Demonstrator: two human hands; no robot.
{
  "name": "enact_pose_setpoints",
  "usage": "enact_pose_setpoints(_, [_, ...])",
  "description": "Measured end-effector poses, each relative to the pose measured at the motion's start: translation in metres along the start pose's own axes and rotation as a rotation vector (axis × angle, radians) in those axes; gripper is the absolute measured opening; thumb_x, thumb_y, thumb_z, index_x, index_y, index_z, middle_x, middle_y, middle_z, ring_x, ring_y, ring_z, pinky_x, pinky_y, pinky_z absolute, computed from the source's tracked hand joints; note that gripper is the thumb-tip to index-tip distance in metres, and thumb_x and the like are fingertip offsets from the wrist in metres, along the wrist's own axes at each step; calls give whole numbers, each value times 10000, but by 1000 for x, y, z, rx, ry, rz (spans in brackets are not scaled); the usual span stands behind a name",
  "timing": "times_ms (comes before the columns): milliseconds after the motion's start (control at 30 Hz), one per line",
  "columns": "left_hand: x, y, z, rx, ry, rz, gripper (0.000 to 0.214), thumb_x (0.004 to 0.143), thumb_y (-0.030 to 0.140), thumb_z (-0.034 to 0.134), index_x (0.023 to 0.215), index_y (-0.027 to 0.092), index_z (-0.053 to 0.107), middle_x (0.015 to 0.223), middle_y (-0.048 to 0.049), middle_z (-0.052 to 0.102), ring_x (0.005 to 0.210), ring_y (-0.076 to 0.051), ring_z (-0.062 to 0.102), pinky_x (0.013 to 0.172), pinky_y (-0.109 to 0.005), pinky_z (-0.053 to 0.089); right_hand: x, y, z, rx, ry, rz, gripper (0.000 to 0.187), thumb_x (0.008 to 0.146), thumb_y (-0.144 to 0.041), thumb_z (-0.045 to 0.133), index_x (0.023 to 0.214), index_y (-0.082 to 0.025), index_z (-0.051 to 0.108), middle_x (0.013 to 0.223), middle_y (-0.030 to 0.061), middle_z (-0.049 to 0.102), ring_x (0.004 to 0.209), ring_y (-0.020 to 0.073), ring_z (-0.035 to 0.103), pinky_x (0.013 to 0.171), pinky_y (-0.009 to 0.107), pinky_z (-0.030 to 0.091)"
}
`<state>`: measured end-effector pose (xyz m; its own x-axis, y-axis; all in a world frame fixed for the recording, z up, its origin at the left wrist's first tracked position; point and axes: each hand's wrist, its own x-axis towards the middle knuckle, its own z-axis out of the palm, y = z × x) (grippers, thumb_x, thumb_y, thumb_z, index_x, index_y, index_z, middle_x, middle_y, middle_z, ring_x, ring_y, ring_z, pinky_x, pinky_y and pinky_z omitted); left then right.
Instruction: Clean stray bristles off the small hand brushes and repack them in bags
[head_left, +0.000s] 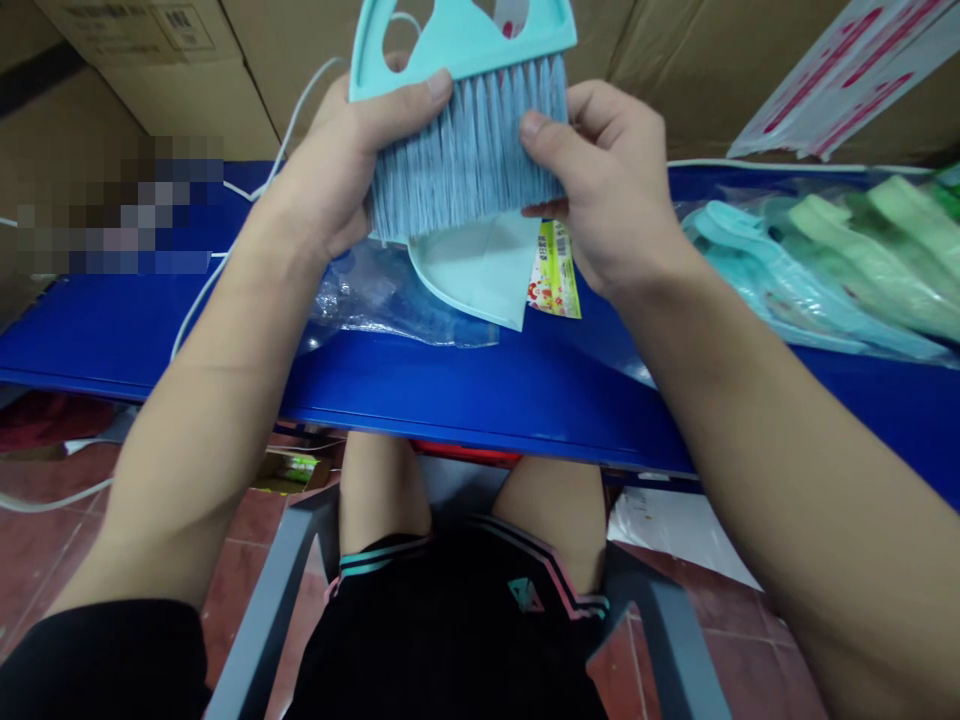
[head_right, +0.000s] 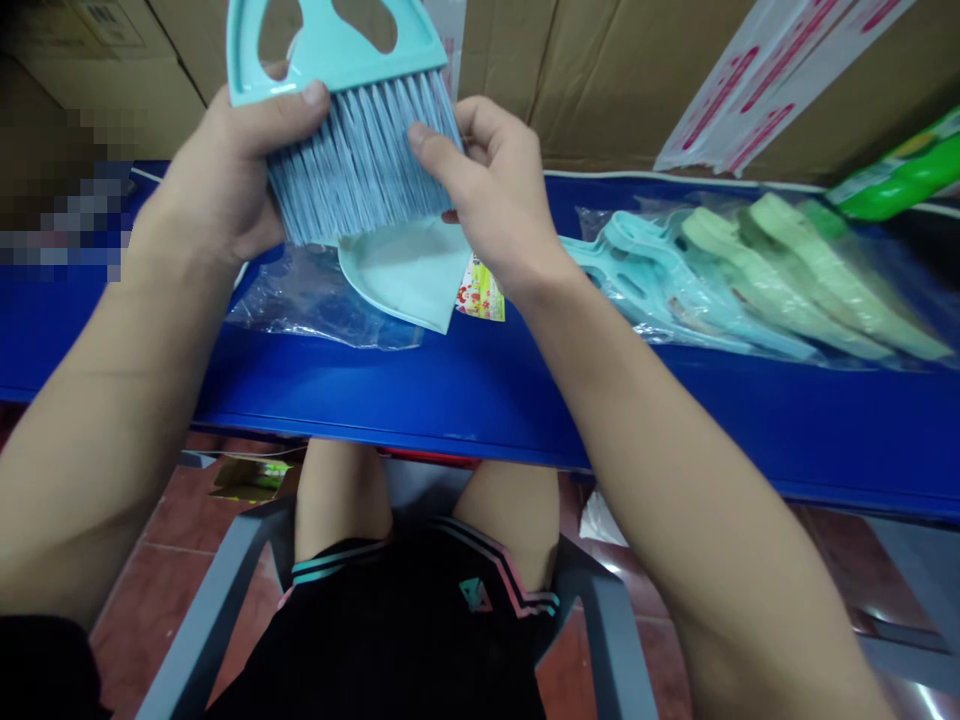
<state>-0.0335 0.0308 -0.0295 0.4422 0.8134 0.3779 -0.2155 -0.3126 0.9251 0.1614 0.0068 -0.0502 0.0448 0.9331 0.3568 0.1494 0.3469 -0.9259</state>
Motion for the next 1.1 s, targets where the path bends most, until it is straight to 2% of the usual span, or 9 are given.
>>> enact_pose_setpoints(167, [1, 1, 0, -35, 5, 6, 214, 1035, 104, 566, 1174, 30, 710, 1084, -68, 801, 1366, -265, 690, 1192, -390, 576, -5, -7, 1, 39, 83, 2, 232, 995, -176, 630, 794, -207, 518, 801, -8, 511, 711, 107, 507, 513, 192, 412])
enact_pose_setpoints(300, [1, 1, -2, -52, -16, 19, 210, 1044, 116, 545, 1180, 101, 703, 1178, -33, 784, 1445, -246, 634, 1223, -383, 564, -4, -11, 2, 36, 166, -13, 282, 1040, -155, 573, 770, -186, 497, 794, -12, 455, 701, 88, 463, 502, 169, 389])
enact_pose_setpoints(467, [1, 1, -1, -58, -28, 21, 188, 1004, 138, 553, 1093, 115, 717, 1209, -65, 776, 1477, -284, 607, 1189, -381, 601, 2, -7, 3, 37, 240, -46, 341, 1018, -81, 581, 717, -197, 471, 751, -9, 433, 676, 99, 407, 470, 176, 327])
enact_pose_setpoints(633, [1, -1, 0, 18, 16, 30, 191, 959, 211, 596, 1086, 169, 732, 1241, -22, 780, 1491, -295, 588, 1153, -393, 618, 4, -1, 3, 21, 231, -122, 324, 990, -73, 615, 713, -199, 505, 749, -1, 470, 696, 118, 454, 468, 190, 355])
enact_pose_setpoints(933, [1, -2, -3, 11, 1, 28, 285, 975, 179, 567, 1230, 163, 695, 1272, -7, 767, 1499, -269, 580, 1168, -356, 605, 2, -9, 4, 11, 281, -73, 360, 980, -39, 622, 670, -176, 501, 705, -15, 457, 676, 104, 435, 466, 205, 359])
enact_pose_setpoints(1100, [1, -3, -4, 19, -3, 46, 276, 991, 197, 584, 1234, 146, 706, 1261, -25, 763, 1495, -289, 587, 1162, -386, 607, 8, 3, 0, -42, 227, -167, 328, 993, -62, 632, 714, -193, 519, 744, -2, 502, 689, 108, 484, 466, 182, 371])
